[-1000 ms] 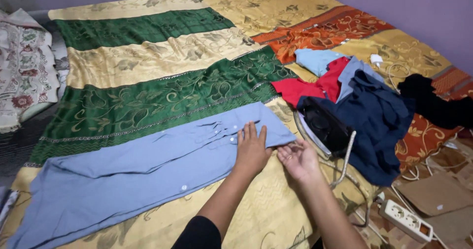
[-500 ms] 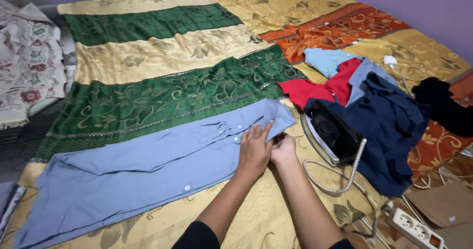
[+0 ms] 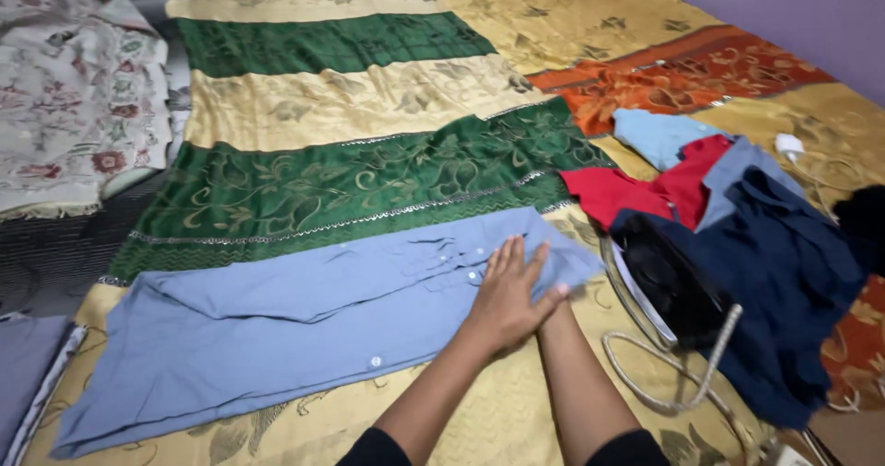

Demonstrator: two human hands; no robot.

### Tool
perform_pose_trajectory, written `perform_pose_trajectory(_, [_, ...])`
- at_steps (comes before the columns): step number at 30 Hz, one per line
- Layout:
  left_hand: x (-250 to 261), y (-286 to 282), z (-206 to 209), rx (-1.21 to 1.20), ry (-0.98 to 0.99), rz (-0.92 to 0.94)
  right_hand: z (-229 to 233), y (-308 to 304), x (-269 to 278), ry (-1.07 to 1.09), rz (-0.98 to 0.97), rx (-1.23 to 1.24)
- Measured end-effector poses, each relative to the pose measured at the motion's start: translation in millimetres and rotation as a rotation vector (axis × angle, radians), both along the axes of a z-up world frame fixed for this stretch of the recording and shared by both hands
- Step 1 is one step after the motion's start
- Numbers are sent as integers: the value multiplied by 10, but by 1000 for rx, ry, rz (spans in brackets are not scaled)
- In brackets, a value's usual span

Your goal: Ironing a light blue shirt on a bed and then folding it neatly.

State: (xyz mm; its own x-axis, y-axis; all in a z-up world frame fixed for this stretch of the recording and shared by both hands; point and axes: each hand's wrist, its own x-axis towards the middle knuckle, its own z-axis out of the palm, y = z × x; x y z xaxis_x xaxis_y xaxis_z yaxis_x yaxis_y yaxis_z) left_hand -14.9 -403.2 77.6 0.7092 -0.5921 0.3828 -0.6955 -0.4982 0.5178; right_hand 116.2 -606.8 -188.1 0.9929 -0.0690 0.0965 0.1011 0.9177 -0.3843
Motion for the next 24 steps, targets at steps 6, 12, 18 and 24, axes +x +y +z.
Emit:
perform_pose_trajectory(6, [804, -28, -628, -251, 89, 278, 717, 253, -399, -16, 33, -88])
perform_pose_trajectory(12, [624, -223, -609, 103, 268, 312, 1266, 385, -594, -55, 76, -176])
perform_pose_trajectory(18, [521, -571, -582, -54, 240, 297, 1293, 126, -622, -4, 82, -207])
perform_pose_trajectory(24, [391, -618, -392, -400, 239, 207, 1231, -376, -318, 109, 23, -414])
